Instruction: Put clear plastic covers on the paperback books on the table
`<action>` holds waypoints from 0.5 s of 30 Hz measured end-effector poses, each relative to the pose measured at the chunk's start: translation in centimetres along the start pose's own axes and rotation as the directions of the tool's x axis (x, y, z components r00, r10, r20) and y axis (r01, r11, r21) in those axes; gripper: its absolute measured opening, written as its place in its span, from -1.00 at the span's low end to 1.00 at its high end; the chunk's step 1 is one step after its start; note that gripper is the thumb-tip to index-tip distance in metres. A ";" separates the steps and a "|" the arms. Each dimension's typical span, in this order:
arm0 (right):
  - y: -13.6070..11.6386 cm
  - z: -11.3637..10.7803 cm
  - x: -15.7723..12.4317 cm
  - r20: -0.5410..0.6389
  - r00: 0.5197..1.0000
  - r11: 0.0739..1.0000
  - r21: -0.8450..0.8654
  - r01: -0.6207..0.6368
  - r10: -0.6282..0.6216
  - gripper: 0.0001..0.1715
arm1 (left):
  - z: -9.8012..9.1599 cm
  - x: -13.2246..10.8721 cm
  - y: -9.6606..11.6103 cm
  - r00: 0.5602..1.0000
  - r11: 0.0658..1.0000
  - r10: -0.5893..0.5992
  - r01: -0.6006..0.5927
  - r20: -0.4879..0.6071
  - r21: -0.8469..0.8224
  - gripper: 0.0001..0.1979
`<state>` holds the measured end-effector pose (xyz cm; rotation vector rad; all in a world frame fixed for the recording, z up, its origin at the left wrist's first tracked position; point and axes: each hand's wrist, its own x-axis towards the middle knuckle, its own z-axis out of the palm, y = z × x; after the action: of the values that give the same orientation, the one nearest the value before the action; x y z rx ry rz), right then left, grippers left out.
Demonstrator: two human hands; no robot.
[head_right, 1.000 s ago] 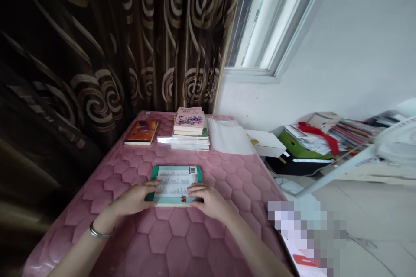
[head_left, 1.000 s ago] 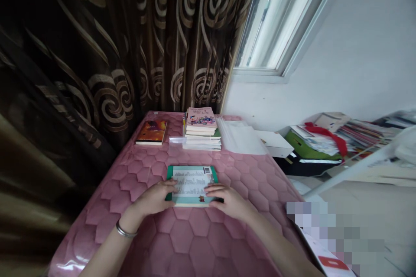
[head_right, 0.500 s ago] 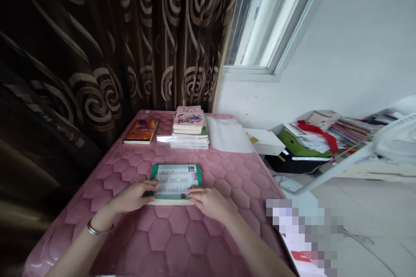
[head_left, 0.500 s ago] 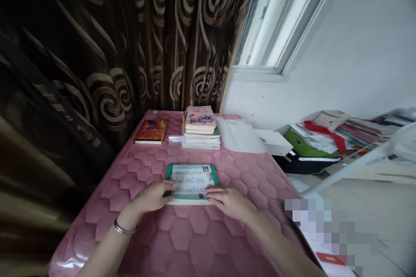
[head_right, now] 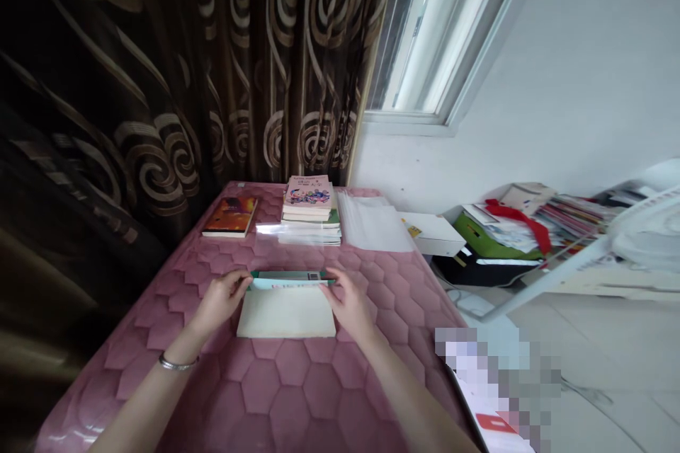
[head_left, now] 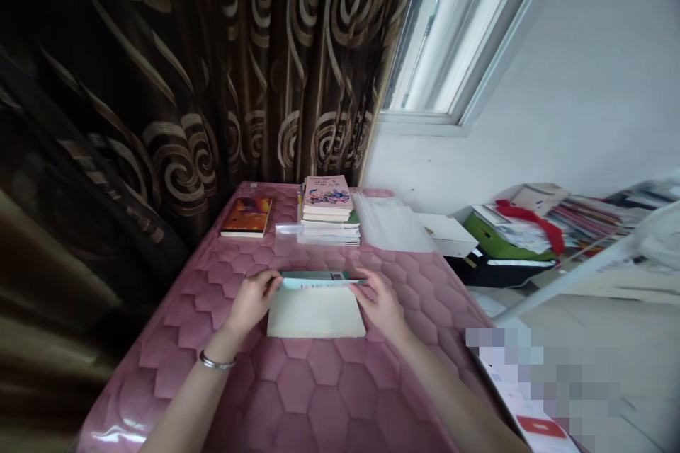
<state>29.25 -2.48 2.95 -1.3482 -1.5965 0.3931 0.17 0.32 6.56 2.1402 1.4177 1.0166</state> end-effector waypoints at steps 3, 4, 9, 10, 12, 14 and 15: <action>1.5 1.4 1.7 0.020 0.989 0.974 0.174 -0.148 0.147 -0.58 | 1.7 1.0 -1.7 0.954 0.983 -0.154 0.120 -0.259 -0.141 -0.72; 1.9 1.8 2.3 0.011 0.985 0.969 0.178 -0.174 0.175 -0.57 | 2.2 1.3 -2.3 0.924 0.970 -0.210 0.155 -0.321 -0.187 -0.68; 3.1 4.2 5.8 -0.130 0.956 0.958 0.156 -0.241 0.262 -0.52 | 4.2 2.7 -4.8 0.833 0.853 -0.484 0.380 -0.267 -0.359 -0.73; 3.3 4.6 6.4 -0.148 0.951 0.955 0.164 -0.246 0.270 -0.52 | 4.4 3.1 -5.1 0.830 0.827 -0.508 0.395 -0.229 -0.399 -0.76; 3.7 5.6 7.3 -0.179 0.943 0.952 0.177 -0.250 0.281 -0.54 | 4.7 4.0 -5.6 0.828 0.790 -0.528 0.397 -0.189 -0.468 -0.83; 3.8 6.3 7.6 -0.216 0.933 0.950 0.187 -0.250 0.289 -0.54 | 4.9 5.2 -5.9 0.824 0.772 -0.533 0.380 -0.193 -0.509 -0.85; 3.8 6.6 7.6 -0.236 0.927 0.949 0.191 -0.250 0.292 -0.51 | 4.9 5.8 -6.1 0.822 0.762 -0.535 0.370 -0.196 -0.531 -0.83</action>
<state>26.69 7.69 0.47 -1.4377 -1.1399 0.4770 1.28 8.52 1.42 1.2144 1.5368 1.3889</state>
